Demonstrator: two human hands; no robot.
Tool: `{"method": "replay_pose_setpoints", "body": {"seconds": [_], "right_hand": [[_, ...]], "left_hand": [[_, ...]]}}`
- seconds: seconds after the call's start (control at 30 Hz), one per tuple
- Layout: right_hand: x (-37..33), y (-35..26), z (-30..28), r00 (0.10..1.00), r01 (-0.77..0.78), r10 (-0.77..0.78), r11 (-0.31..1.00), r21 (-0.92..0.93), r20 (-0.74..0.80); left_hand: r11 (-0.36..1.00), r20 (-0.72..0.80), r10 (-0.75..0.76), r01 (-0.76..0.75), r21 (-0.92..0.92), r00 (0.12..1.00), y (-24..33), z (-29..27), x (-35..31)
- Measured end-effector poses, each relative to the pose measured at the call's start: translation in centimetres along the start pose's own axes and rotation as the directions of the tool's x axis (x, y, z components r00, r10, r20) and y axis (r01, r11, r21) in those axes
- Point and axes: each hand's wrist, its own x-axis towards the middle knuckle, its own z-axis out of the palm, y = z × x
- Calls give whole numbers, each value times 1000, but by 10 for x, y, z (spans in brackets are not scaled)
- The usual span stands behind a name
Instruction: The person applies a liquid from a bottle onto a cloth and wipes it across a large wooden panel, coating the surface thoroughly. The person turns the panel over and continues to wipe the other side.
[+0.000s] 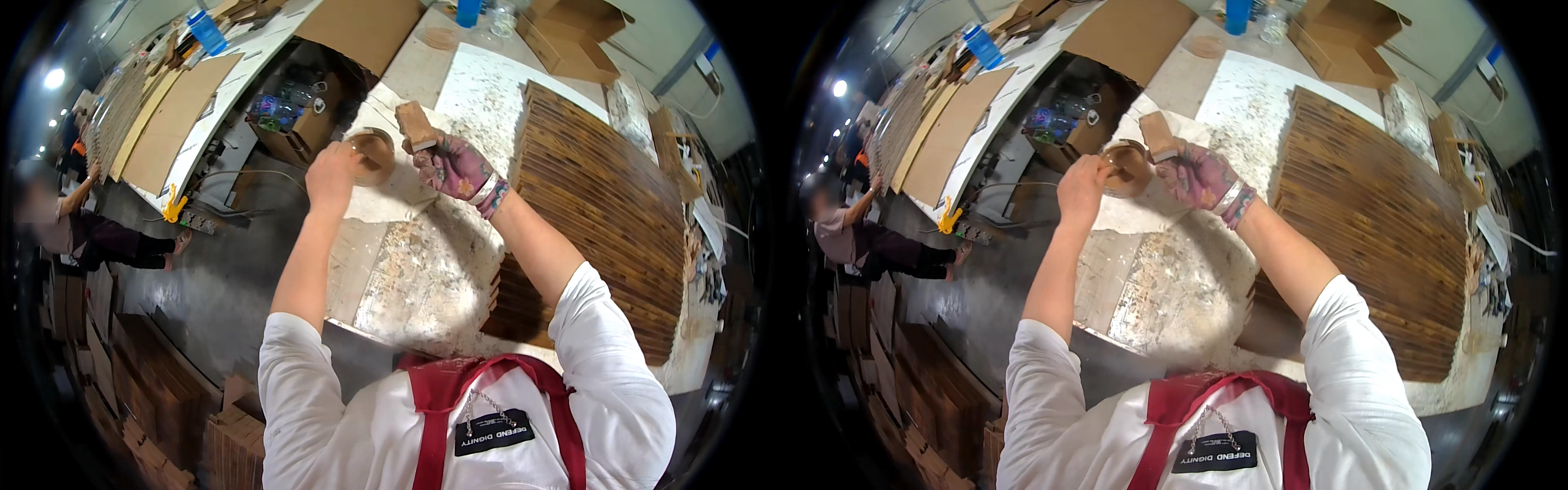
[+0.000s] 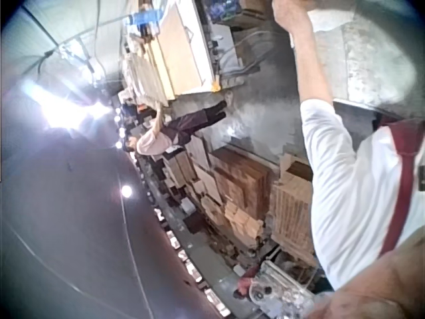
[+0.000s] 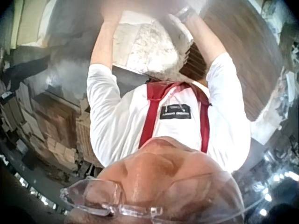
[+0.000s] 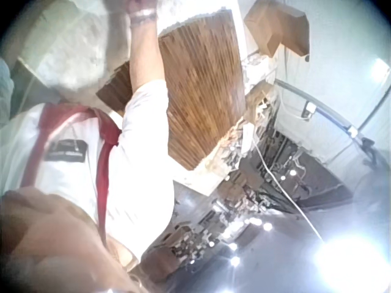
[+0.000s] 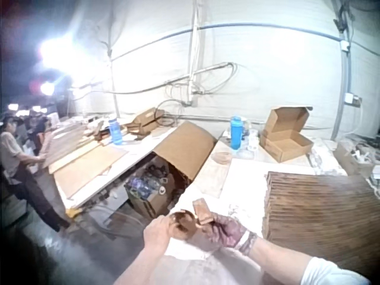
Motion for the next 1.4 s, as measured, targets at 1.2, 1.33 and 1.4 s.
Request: {"method": "replay_pose_setpoints", "body": {"seconds": [1.2,1.33,1.4], "right_hand": [[-373,15,-34,860,388,-237,880,275,-452],[-395,41,-31,731,408,-315,913,18,-605],[-397,50,-20,736,396,-383,912,-105,-558]], "left_hand": [[876,447,229,17,-482,865,109,20,-175],[834,345,424,-213,-509,837,174,29,-207],[847,363,392,-178,-500,845,188,31,-214]]}}
